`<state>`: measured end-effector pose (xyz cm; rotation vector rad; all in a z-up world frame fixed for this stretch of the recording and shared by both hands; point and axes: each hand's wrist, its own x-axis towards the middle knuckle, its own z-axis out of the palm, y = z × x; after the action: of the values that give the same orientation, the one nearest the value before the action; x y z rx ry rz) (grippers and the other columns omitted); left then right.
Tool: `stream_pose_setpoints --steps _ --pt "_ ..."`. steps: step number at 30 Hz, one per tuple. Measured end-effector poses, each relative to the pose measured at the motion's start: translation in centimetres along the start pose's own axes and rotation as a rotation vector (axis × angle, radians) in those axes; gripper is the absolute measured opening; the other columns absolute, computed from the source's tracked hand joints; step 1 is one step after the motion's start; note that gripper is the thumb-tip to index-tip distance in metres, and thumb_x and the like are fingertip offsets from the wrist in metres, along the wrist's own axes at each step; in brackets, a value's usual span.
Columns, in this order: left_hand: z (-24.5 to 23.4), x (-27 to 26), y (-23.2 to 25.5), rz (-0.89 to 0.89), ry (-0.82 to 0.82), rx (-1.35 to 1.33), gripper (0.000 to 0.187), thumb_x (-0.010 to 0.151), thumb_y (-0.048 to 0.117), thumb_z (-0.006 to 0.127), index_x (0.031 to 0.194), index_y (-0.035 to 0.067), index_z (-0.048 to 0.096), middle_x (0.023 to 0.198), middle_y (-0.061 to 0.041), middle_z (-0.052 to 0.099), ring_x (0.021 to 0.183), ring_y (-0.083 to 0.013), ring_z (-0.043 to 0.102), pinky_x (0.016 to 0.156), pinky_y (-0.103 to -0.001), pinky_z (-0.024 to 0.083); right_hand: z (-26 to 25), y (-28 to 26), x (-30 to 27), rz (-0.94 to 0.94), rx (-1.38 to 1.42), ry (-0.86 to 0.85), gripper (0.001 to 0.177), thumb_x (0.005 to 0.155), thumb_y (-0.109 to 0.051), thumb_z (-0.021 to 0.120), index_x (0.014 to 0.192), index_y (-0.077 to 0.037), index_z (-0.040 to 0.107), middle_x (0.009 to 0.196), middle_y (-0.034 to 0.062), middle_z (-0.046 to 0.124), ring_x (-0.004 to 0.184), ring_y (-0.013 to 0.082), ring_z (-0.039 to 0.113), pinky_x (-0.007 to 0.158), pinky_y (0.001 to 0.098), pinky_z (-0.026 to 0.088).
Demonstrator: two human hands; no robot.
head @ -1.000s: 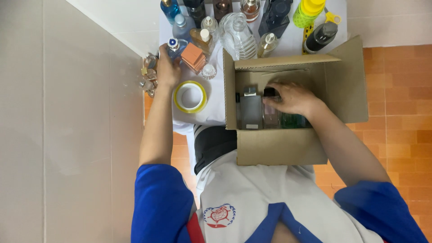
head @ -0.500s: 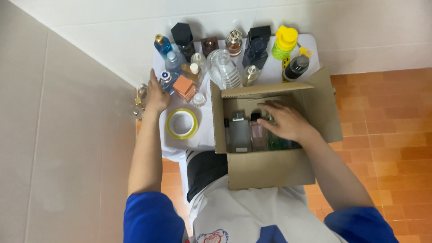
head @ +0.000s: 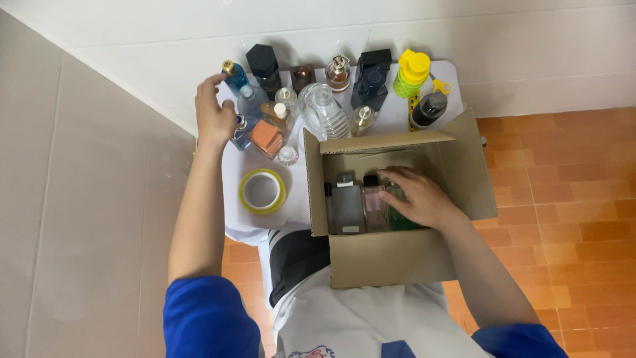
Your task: Packing various perfume bottles into a cardboard box and wrapping one in a cloth.
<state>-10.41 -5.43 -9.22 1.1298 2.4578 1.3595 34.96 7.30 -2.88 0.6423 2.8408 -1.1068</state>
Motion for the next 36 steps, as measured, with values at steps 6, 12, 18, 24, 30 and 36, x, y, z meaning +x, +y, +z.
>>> stream_pose_setpoints --steps 6,12,18,24,30,36 --pt "1.1 3.3 -1.8 0.304 0.007 -0.02 0.053 0.076 -0.003 0.05 0.127 0.004 0.061 0.127 -0.019 0.06 0.119 -0.0352 0.054 0.1 -0.043 0.048 2.3 3.1 -0.2 -0.033 -0.06 0.043 0.055 0.099 -0.044 0.056 0.141 -0.008 0.057 0.144 0.0161 0.06 0.134 0.0346 0.054 0.111 0.0448 0.042" --pt "1.7 5.3 -2.4 0.217 -0.03 -0.013 0.04 0.082 -0.001 0.05 0.12 0.008 0.061 0.118 -0.017 0.058 0.113 -0.0333 0.054 0.099 -0.042 0.047 2.4 3.0 -0.7 0.061 -0.036 -0.006 0.056 0.099 -0.046 0.053 0.144 -0.013 0.056 0.145 0.0149 0.06 0.135 0.0348 0.053 0.11 0.0466 0.042" --pt "2.5 7.1 -4.9 0.054 -0.077 0.12 0.047 0.09 0.009 0.057 0.136 0.014 0.048 0.134 -0.022 0.046 0.121 -0.0477 0.05 0.101 -0.053 0.042 2.5 3.0 -0.9 0.097 -0.038 -0.022 0.056 0.1 -0.047 0.052 0.145 -0.015 0.055 0.145 0.0169 0.059 0.134 0.0378 0.054 0.107 0.0508 0.044" --pt "3.5 9.1 -7.4 0.055 -0.173 0.124 0.056 0.085 -0.002 0.047 0.139 0.012 0.052 0.139 -0.024 0.041 0.124 -0.0494 0.052 0.1 -0.052 0.046 2.8 2.9 -0.9 0.102 -0.049 -0.026 0.054 0.1 -0.042 0.053 0.145 -0.013 0.055 0.151 0.015 0.054 0.14 0.0357 0.048 0.111 0.0512 0.041" --pt "3.2 9.9 -7.2 0.208 -0.341 0.285 0.072 0.073 -0.013 0.05 0.142 0.008 0.043 0.133 -0.027 0.051 0.113 -0.0531 0.054 0.084 -0.053 0.047 3.1 3.0 -0.9 0.122 -0.051 -0.032 0.052 0.099 -0.04 0.056 0.145 -0.015 0.056 0.154 0.0119 0.051 0.139 0.0329 0.05 0.11 0.0473 0.041" --pt "2.1 9.8 -6.0 -0.012 -0.538 0.272 0.056 0.077 -0.006 0.042 0.13 0.01 0.044 0.105 -0.015 0.056 0.094 -0.034 0.055 0.077 -0.046 0.045 2.9 2.3 -0.6 0.19 -0.053 -0.032 0.055 0.097 -0.045 0.055 0.144 -0.017 0.057 0.154 0.0101 0.051 0.14 0.0314 0.048 0.11 0.0496 0.041"
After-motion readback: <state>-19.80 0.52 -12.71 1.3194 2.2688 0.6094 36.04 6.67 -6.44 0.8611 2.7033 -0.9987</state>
